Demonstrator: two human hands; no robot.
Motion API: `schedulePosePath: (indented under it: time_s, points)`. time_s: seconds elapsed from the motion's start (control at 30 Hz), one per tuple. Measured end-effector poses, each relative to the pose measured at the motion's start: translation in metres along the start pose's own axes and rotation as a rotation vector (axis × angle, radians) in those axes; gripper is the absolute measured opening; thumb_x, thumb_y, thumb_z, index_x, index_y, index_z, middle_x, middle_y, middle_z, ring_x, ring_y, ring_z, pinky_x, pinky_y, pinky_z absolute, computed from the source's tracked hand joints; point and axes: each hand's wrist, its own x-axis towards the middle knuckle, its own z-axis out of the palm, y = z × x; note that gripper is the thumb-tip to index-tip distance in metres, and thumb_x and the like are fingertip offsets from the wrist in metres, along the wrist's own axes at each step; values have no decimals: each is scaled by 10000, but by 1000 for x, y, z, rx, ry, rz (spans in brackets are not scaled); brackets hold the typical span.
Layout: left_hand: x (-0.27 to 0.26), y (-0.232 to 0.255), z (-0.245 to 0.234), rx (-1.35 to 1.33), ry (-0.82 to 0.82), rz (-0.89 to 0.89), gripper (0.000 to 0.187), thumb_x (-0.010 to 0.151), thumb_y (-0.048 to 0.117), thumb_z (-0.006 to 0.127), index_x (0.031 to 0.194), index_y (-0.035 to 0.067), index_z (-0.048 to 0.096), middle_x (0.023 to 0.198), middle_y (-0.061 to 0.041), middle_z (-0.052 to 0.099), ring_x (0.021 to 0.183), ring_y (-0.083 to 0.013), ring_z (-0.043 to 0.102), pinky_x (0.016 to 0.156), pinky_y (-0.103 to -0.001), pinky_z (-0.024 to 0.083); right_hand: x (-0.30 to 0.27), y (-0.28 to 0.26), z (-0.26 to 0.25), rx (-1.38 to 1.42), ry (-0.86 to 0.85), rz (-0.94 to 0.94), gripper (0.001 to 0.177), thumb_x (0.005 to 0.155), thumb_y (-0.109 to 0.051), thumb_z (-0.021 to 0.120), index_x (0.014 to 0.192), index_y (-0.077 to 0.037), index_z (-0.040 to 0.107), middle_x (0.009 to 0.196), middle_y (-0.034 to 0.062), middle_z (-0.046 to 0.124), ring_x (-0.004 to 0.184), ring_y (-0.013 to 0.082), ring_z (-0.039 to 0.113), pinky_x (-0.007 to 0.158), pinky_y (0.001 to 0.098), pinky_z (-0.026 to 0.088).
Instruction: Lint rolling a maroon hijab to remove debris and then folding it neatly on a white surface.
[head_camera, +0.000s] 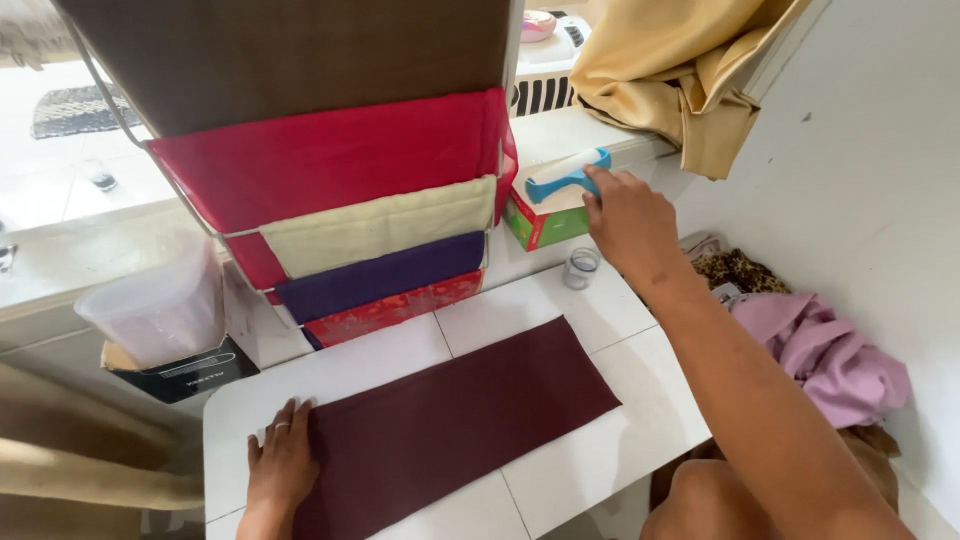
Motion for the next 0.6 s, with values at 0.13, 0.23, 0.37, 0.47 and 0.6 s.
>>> schedulePosePath:
  time_s: [0.13, 0.23, 0.37, 0.47, 0.6]
  points:
    - [6, -4, 3, -12, 5, 11, 922, 724, 48, 681, 1553, 266, 341, 1672, -24, 313, 1539, -260, 321, 1229, -604, 300, 1, -5, 10, 47, -4, 9, 377, 1001, -230, 590, 1349, -107, 670, 1009, 122, 715, 745, 340, 693, 673, 454, 554]
    - [11, -6, 10, -11, 49, 52, 852, 777, 123, 617, 1559, 294, 327, 1637, -43, 370, 1499, -282, 390, 1192, -638, 338, 7, -5, 17, 32, -83, 46, 364, 964, -218, 605, 1300, -115, 699, 988, 138, 733, 720, 370, 702, 641, 473, 553]
    - [17, 2, -1, 31, -52, -10, 899, 743, 123, 699, 1558, 286, 357, 1552, -43, 451, 1433, -301, 457, 1198, -640, 338, 9, 7, 42, -198, -78, -24, 468, 974, -395, 603, 1386, -175, 638, 992, 134, 730, 778, 320, 674, 733, 447, 468]
    - [19, -6, 21, 91, 51, -2, 817, 743, 257, 708, 1513, 284, 433, 1445, -70, 560, 1331, -316, 547, 1175, -618, 365, -12, -14, 35, -209, 236, -312, 506, 984, -453, 678, 1372, -130, 635, 1107, 95, 651, 921, 241, 588, 862, 419, 373]
    - [7, 0, -1, 70, 181, 57, 573, 741, 282, 713, 1309, 258, 642, 1355, -71, 623, 1268, -318, 559, 1181, -532, 347, -58, -31, 86, 294, 38, -793, 149, 898, -170, 733, 1035, -121, 702, 896, 37, 608, 774, 209, 567, 785, 334, 462]
